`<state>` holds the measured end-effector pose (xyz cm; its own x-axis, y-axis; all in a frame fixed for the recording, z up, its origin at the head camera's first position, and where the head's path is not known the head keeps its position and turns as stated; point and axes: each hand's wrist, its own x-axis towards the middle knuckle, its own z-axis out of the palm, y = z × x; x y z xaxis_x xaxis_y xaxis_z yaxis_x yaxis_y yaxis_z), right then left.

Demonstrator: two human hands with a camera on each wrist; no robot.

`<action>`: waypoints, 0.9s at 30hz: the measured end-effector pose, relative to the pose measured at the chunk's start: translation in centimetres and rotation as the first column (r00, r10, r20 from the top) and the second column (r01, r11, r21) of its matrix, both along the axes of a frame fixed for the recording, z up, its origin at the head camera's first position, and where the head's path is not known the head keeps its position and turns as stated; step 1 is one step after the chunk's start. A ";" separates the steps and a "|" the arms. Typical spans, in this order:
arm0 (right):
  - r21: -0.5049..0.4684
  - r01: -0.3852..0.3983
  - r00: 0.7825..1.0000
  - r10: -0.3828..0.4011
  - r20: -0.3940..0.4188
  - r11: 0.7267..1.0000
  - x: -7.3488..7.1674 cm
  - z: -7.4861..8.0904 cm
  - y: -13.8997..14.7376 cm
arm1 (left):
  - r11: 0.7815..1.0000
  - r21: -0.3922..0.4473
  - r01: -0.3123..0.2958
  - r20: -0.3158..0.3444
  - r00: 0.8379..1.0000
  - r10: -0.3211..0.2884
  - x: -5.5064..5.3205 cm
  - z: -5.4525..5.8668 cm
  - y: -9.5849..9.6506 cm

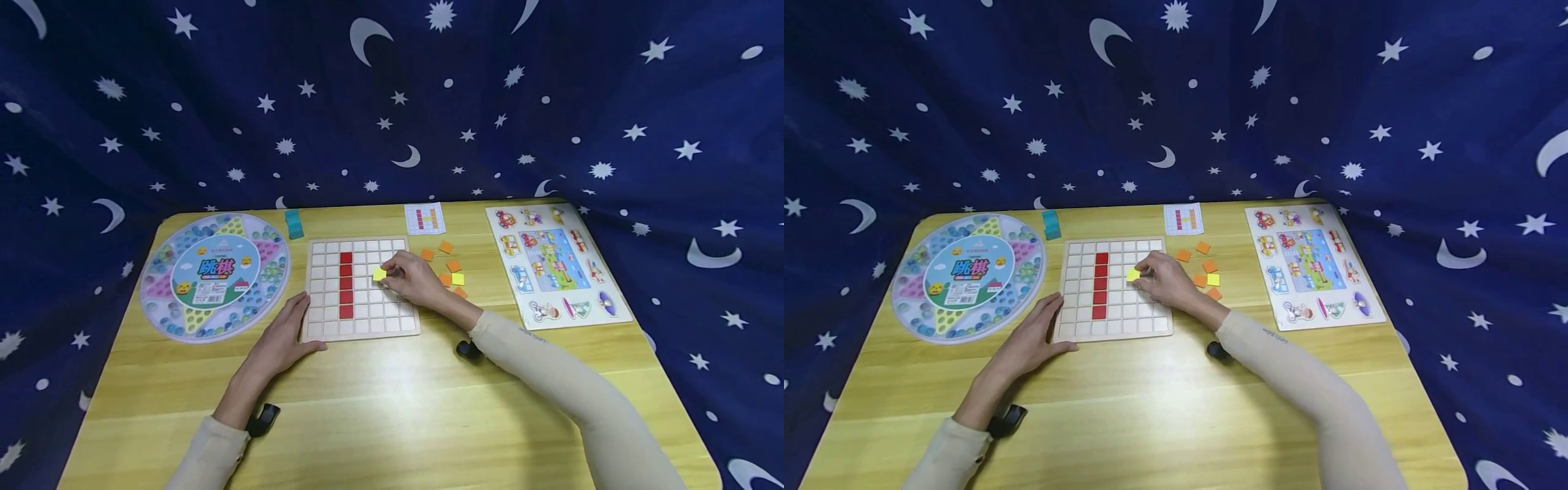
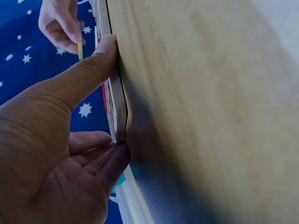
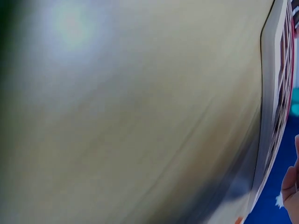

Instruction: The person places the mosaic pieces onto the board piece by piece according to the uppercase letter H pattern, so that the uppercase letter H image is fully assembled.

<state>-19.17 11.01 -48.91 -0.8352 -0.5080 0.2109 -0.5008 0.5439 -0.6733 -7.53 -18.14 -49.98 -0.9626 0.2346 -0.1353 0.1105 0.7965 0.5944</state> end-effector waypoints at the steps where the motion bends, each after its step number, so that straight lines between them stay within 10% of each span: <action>1: 0.001 -0.007 1.000 0.007 0.003 1.000 0.0 -0.1 -0.4 | 1.000 0.001 0.001 -0.001 1.000 -0.001 0.0 0.0 0.0; 27: 0.153 -0.029 1.000 0.030 -0.003 0.988 -0.2 -1.1 -3.8 | 1.000 0.006 -0.009 0.023 1.000 0.009 -0.1 0.2 0.0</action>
